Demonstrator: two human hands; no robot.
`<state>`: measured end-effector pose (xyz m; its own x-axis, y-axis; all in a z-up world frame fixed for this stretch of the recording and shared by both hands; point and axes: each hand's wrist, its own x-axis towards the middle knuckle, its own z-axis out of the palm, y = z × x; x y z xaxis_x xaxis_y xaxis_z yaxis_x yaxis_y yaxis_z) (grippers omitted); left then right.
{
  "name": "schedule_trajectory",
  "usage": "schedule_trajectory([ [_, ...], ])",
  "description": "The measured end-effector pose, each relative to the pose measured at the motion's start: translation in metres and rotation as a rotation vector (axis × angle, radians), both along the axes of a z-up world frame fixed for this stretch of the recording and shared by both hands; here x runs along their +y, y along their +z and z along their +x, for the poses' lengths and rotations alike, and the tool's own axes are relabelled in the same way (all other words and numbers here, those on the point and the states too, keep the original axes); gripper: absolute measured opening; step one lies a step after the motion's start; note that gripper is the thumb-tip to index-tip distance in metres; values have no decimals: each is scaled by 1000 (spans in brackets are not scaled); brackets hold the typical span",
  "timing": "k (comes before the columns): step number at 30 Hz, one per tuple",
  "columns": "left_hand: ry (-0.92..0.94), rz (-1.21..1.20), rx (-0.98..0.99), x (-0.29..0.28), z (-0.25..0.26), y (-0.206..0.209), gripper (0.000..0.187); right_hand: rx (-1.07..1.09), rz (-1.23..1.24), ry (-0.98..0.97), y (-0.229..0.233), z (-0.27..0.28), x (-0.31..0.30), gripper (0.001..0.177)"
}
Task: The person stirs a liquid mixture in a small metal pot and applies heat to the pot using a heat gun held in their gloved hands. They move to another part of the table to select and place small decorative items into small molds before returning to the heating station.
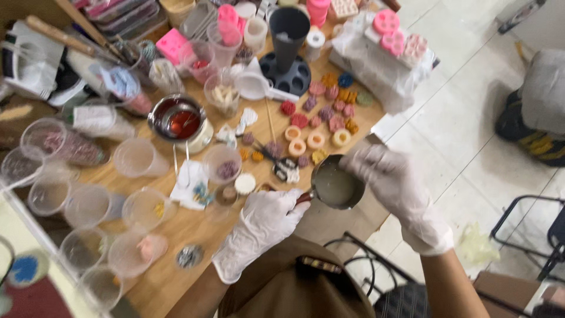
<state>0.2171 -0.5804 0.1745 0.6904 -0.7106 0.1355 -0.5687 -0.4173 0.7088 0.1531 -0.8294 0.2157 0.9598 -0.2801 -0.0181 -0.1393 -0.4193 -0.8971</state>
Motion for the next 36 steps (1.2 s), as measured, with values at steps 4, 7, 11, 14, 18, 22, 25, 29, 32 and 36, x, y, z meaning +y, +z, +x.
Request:
schedule_trajectory([
  [4, 44, 52, 24, -18, 41, 3, 20, -146, -173, 386, 1, 36, -41, 17],
  [7, 102, 115, 49, -27, 64, 5, 22, 173, 134, 93, 3, 68, -55, 18],
  [11, 202, 200, 91, -41, 78, 9, 23, 149, -68, 114, -11, 94, -60, 21],
  [14, 276, 208, 271, -55, 88, 16, 21, 39, 113, 195, -28, 115, -81, 23],
  [18, 439, 227, 380, -80, 84, 10, 22, 117, 109, 179, -51, 154, -109, 24],
  [22, 626, 268, 303, -115, 79, -7, 26, 216, 369, 411, -54, 186, -147, 22],
  [25, 786, 214, 218, -151, 66, -18, 27, 76, 338, 374, -51, 201, -181, 23],
  [29, 941, 229, 330, -193, 56, -18, 28, -12, 181, 636, -45, 218, -212, 18],
  [32, 1001, 183, 183, -219, 48, -15, 24, -242, -19, 747, -39, 234, -213, 16],
  [36, 1089, 148, 209, -229, 35, -12, 23, 82, 35, 855, -36, 245, -210, 16],
])
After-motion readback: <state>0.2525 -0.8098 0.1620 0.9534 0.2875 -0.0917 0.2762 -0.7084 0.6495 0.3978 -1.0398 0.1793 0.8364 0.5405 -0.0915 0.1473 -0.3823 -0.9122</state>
